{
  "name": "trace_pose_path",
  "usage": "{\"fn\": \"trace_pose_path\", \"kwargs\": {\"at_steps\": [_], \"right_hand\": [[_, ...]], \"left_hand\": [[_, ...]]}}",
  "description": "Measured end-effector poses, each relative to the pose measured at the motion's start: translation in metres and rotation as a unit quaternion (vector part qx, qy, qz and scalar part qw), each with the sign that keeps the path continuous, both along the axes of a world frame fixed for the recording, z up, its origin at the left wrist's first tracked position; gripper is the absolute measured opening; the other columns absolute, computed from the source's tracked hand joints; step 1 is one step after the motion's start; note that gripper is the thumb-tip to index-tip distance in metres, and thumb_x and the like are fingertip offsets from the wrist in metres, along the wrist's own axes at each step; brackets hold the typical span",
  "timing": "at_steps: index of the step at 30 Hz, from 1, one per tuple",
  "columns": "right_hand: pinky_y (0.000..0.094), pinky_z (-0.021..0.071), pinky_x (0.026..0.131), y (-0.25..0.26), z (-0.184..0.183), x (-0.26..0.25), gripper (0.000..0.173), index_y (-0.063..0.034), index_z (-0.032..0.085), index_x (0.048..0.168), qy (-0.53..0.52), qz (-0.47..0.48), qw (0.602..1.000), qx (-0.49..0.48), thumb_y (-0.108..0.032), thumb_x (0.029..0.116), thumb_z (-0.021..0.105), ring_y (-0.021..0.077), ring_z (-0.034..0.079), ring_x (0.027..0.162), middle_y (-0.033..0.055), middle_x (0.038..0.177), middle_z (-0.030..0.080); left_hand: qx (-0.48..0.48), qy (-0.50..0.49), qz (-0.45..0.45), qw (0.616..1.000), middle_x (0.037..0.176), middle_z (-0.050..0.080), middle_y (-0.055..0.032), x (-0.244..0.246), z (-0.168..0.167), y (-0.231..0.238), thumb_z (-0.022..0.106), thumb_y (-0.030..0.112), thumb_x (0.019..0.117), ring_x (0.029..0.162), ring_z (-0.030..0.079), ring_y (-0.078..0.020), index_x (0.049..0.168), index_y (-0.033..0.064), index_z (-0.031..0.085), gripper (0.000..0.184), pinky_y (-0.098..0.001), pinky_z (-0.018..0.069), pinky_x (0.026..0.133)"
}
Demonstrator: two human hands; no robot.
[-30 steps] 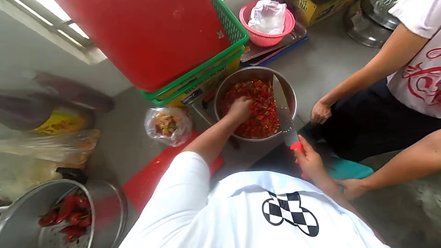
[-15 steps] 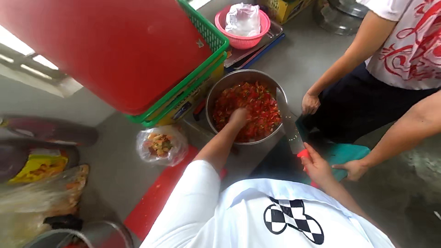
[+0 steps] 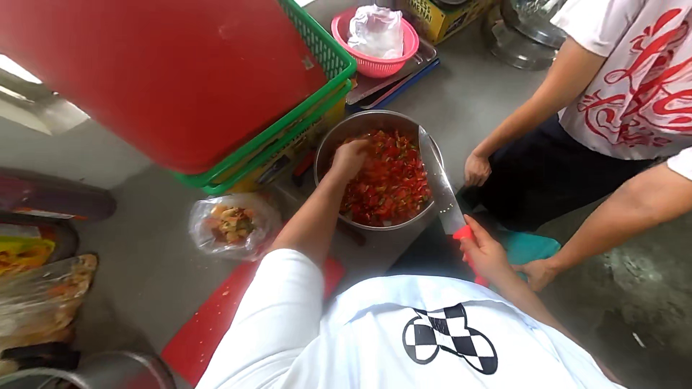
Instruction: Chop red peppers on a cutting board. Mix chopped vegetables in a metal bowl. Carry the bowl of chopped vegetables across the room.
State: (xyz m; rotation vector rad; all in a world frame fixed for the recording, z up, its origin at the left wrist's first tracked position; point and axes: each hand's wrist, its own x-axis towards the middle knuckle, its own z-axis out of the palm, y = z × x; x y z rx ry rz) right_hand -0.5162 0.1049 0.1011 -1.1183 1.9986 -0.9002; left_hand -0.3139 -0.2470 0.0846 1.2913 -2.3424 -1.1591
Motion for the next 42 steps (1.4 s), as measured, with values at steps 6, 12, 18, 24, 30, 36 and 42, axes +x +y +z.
{"fn": "trace_pose_path", "kwargs": {"at_steps": [6,12,18,24,30,36,42], "right_hand": [[0.0208,0.0558,0.063,-0.016,-0.02,-0.042,0.053,0.0013,0.043,0.153,-0.033,0.027,0.998,-0.037,-0.02,0.1051,0.051,0.0036,0.063,0.071,0.0101,0.101,0.069],[0.0219,0.0564,0.067,-0.032,-0.035,-0.076,0.054,0.0026,0.045,0.151,-0.04,0.058,0.997,-0.033,-0.02,0.1035,0.055,0.0049,0.064,0.074,0.0151,0.109,0.07],[0.0339,0.0593,0.077,-0.063,-0.034,-0.079,0.057,0.0015,0.042,0.153,-0.023,0.085,0.996,-0.002,-0.018,0.1016,0.055,0.0177,0.07,0.088,0.0217,0.127,0.066],[0.0426,0.0537,0.101,-0.096,-0.028,-0.063,0.054,-0.007,0.043,0.156,0.011,0.157,0.986,0.045,-0.02,0.1047,0.055,0.0302,0.067,0.117,0.0227,0.137,0.062],[0.0498,0.0566,0.09,-0.107,-0.031,-0.05,0.045,-0.0142,0.054,0.15,0.141,0.207,0.968,0.026,-0.025,0.1067,0.053,0.0375,0.069,0.103,0.0227,0.117,0.069],[0.0507,0.0582,0.081,-0.101,-0.035,-0.051,0.042,-0.016,0.058,0.147,0.203,0.222,0.954,-0.009,-0.025,0.106,0.054,0.0396,0.07,0.092,0.024,0.107,0.069],[0.0495,0.0583,0.08,-0.1,-0.033,-0.052,0.042,-0.0186,0.057,0.149,0.234,0.239,0.942,0.015,-0.025,0.1074,0.051,0.0392,0.07,0.092,0.0231,0.105,0.069]], "left_hand": [[-0.033,-0.097,0.043,0.994,0.137,0.062,-0.0241,-0.042,-0.032,-0.049,0.051,0.009,0.1045,0.132,0.056,-0.041,0.134,0.0035,0.065,0.034,-0.0599,0.0426,0.112],[-0.068,-0.223,0.095,0.968,0.14,0.057,-0.0252,-0.08,-0.079,-0.067,0.066,0.012,0.0942,0.128,0.055,-0.0468,0.136,0.0128,0.066,0.042,-0.0666,0.0456,0.103],[-0.042,-0.208,0.114,0.97,0.129,0.063,-0.026,-0.079,-0.065,-0.064,0.067,0.013,0.0937,0.128,0.054,-0.0477,0.124,0.0047,0.068,0.031,-0.0684,0.0408,0.106],[0.06,0.01,0.189,0.98,0.128,0.066,-0.0208,-0.078,-0.048,-0.057,0.053,0.017,0.106,0.115,0.067,-0.0307,0.134,0.0008,0.06,0.033,-0.0495,0.0526,0.102],[0.277,0.317,0.374,0.826,0.122,0.062,-0.0146,-0.076,-0.029,-0.019,0.055,0.002,0.1021,0.095,0.067,-0.0181,0.145,0.0021,0.046,0.043,-0.0326,0.0583,0.085],[0.265,0.32,0.458,0.786,0.103,0.066,-0.0111,-0.076,-0.022,-0.004,0.064,0.01,0.1002,0.083,0.065,-0.0137,0.131,0.0015,0.054,0.034,-0.0276,0.0555,0.075],[0.235,0.294,0.461,0.803,0.104,0.064,-0.0139,-0.083,-0.026,0.005,0.058,0.013,0.1035,0.084,0.063,-0.0176,0.13,-0.0001,0.058,0.03,-0.033,0.0553,0.078]]}}
